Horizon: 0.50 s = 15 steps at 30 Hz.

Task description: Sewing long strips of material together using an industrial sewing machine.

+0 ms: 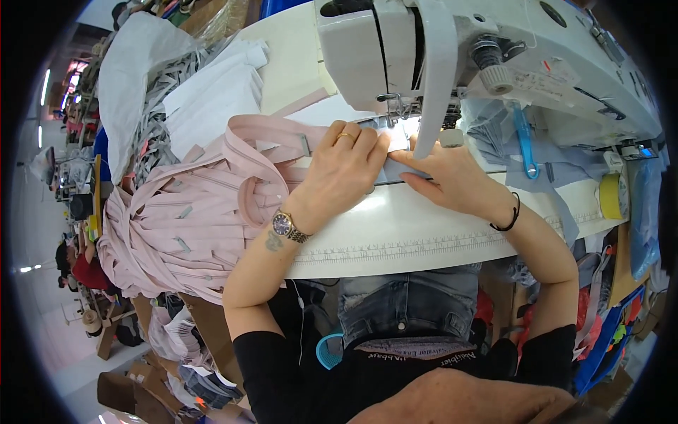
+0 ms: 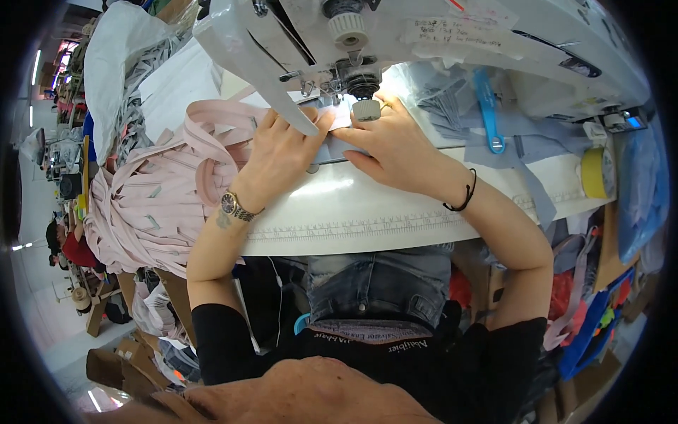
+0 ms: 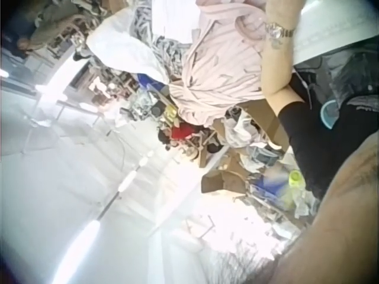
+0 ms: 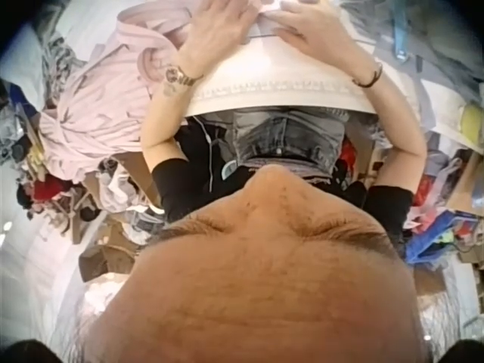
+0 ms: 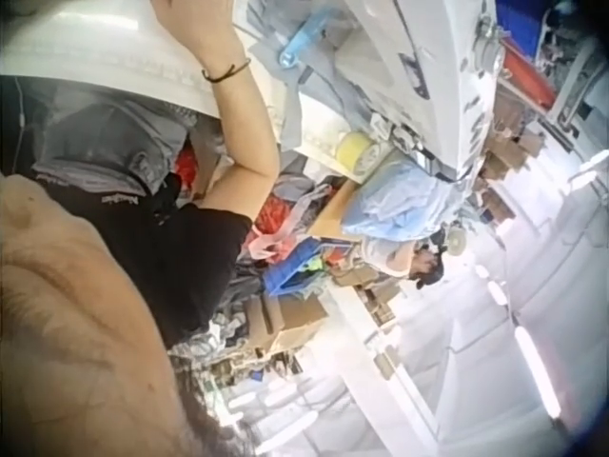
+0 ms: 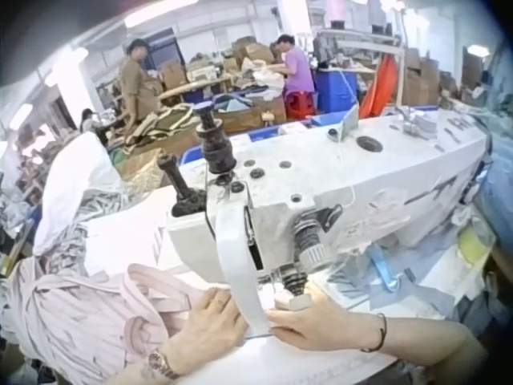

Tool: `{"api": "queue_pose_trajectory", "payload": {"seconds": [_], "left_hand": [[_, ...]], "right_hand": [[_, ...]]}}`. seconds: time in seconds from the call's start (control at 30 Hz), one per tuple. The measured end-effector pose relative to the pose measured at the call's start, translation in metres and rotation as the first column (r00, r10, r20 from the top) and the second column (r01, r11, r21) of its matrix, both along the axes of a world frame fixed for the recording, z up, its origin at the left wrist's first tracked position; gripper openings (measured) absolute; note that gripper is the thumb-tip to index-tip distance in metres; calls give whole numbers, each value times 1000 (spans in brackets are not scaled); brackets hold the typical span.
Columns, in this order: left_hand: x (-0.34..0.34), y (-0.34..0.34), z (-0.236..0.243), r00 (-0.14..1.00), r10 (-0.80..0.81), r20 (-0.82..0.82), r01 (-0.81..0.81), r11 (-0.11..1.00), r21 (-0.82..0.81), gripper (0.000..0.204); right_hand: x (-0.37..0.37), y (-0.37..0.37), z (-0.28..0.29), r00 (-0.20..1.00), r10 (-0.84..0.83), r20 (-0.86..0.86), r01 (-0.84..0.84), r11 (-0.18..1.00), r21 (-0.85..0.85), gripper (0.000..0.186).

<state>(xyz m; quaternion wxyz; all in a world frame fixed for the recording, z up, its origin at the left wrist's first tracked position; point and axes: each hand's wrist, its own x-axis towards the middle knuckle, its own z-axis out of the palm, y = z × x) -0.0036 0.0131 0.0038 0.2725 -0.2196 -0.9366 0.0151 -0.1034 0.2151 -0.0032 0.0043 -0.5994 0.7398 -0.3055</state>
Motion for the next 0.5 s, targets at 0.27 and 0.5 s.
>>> {"api": "queue_pose_trajectory", "payload": {"seconds": [0.27, 0.5], "left_hand": [[1, 3, -5, 1000, 15, 13, -15, 1000, 8, 32], [5, 8, 0, 993, 57, 100, -50, 997, -65, 33]], "right_hand": [[2, 3, -3, 1000, 0, -9, 0, 1000, 5, 31], [-5, 13, -4, 960, -59, -273, 39, 996, -78, 24]]}}
